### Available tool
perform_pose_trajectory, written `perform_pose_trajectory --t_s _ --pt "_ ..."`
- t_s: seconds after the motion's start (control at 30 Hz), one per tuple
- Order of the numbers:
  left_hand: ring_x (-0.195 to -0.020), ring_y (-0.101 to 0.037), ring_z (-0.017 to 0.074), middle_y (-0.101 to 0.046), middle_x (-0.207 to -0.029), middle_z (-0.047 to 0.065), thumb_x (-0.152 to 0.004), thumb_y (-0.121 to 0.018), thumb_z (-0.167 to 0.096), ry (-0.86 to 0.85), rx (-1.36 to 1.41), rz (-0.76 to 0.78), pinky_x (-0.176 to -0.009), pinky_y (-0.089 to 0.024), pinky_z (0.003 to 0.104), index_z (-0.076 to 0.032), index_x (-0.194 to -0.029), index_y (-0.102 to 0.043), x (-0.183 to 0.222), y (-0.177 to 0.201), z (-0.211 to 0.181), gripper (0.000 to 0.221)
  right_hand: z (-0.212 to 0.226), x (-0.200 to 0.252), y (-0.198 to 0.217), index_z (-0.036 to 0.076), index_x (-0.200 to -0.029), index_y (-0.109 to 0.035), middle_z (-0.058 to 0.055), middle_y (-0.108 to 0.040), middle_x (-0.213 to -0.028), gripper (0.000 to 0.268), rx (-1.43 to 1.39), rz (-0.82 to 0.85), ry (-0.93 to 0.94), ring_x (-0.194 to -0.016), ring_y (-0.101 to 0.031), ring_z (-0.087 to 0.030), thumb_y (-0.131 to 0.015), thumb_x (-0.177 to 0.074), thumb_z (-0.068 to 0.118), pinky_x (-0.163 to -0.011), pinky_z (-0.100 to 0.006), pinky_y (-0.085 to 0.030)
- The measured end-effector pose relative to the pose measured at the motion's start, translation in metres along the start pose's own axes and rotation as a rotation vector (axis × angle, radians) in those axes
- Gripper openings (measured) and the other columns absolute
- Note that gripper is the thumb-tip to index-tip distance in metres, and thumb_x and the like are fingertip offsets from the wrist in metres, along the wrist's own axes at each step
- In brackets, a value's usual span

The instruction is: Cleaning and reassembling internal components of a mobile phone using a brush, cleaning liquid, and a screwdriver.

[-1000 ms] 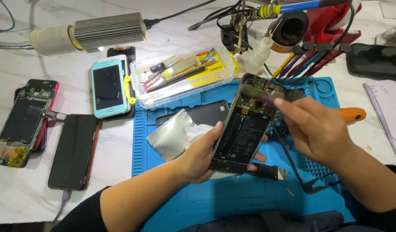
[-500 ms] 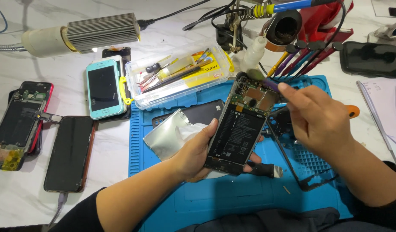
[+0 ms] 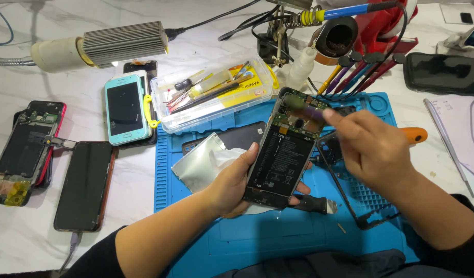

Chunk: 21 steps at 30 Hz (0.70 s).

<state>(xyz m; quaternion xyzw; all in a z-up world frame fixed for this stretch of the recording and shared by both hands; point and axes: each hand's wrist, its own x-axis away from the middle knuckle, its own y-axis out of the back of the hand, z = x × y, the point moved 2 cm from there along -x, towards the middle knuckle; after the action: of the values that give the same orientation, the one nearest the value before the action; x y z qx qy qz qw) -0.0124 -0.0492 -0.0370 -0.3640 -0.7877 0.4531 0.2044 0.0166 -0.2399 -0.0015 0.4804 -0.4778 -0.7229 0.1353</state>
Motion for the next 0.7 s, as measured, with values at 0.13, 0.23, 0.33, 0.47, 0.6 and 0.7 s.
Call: perform_pose_trajectory --t_s 0.13,0.23,0.33,0.47,0.6,0.7 --pt "-0.085 -0.053 0.0286 -0.044 -0.11 0.021 -0.079 -0.03 -0.048 0.037 -0.01 0.006 -0.076 -0.044 0.038 0.001 -0.123 -0.03 0.0 0.0 0.001 0.065 -0.001 0.001 0.0 0.003 -0.115 -0.044 -0.012 -0.048 -0.078 0.031 0.058 -0.052 -0.039 -0.056 -0.044 -0.021 -0.045 -0.085 -0.003 -0.045 -0.029 -0.036" --pt "-0.093 -0.049 0.0322 -0.038 -0.117 0.02 -0.078 -0.033 -0.046 0.001 0.016 -0.018 -0.077 -0.043 0.042 0.001 -0.124 -0.028 -0.001 -0.001 0.0 0.065 0.006 0.0 -0.001 0.005 -0.113 -0.042 -0.012 -0.049 -0.076 0.033 -0.054 -0.003 0.042 -0.056 -0.046 -0.02 -0.044 -0.081 -0.004 -0.043 -0.028 -0.037" --pt "-0.096 -0.047 0.0334 -0.037 -0.118 0.022 -0.079 -0.032 -0.044 -0.019 0.031 0.003 -0.079 -0.042 0.044 0.001 -0.125 -0.025 0.0 -0.003 -0.003 0.065 0.001 0.004 0.004 0.001 -0.11 -0.043 -0.01 -0.047 -0.071 0.029 -0.13 -0.095 -0.02 -0.055 -0.043 -0.018 -0.043 -0.082 -0.007 -0.046 -0.027 -0.037" --pt "-0.097 -0.046 0.0333 -0.036 -0.119 0.022 -0.08 -0.031 -0.043 -0.037 0.022 0.042 -0.08 -0.042 0.044 0.003 -0.125 -0.024 0.001 -0.005 -0.006 0.065 -0.014 0.01 0.014 -0.005 -0.114 -0.043 -0.012 -0.044 -0.071 0.025 -0.054 -0.205 -0.256 -0.054 -0.034 -0.018 -0.044 -0.089 -0.004 -0.051 -0.028 -0.032" --pt "-0.098 -0.045 0.035 -0.035 -0.12 0.022 -0.079 -0.031 -0.044 -0.016 0.046 0.021 -0.082 -0.04 0.045 0.003 -0.126 -0.024 0.001 -0.005 -0.005 0.067 -0.015 0.007 0.013 -0.006 -0.112 -0.043 -0.013 -0.044 -0.069 0.024 -0.105 -0.213 -0.207 -0.052 -0.034 -0.018 -0.043 -0.088 -0.004 -0.05 -0.027 -0.031" --pt "-0.098 -0.044 0.0358 -0.034 -0.12 0.023 -0.079 -0.031 -0.044 -0.028 0.051 0.031 -0.082 -0.039 0.046 0.002 -0.126 -0.023 0.001 -0.007 -0.006 0.067 -0.013 0.007 0.011 -0.004 -0.108 -0.045 -0.01 -0.043 -0.065 0.023 -0.119 -0.187 -0.172 -0.052 -0.034 -0.017 -0.044 -0.085 -0.005 -0.05 -0.028 -0.032"
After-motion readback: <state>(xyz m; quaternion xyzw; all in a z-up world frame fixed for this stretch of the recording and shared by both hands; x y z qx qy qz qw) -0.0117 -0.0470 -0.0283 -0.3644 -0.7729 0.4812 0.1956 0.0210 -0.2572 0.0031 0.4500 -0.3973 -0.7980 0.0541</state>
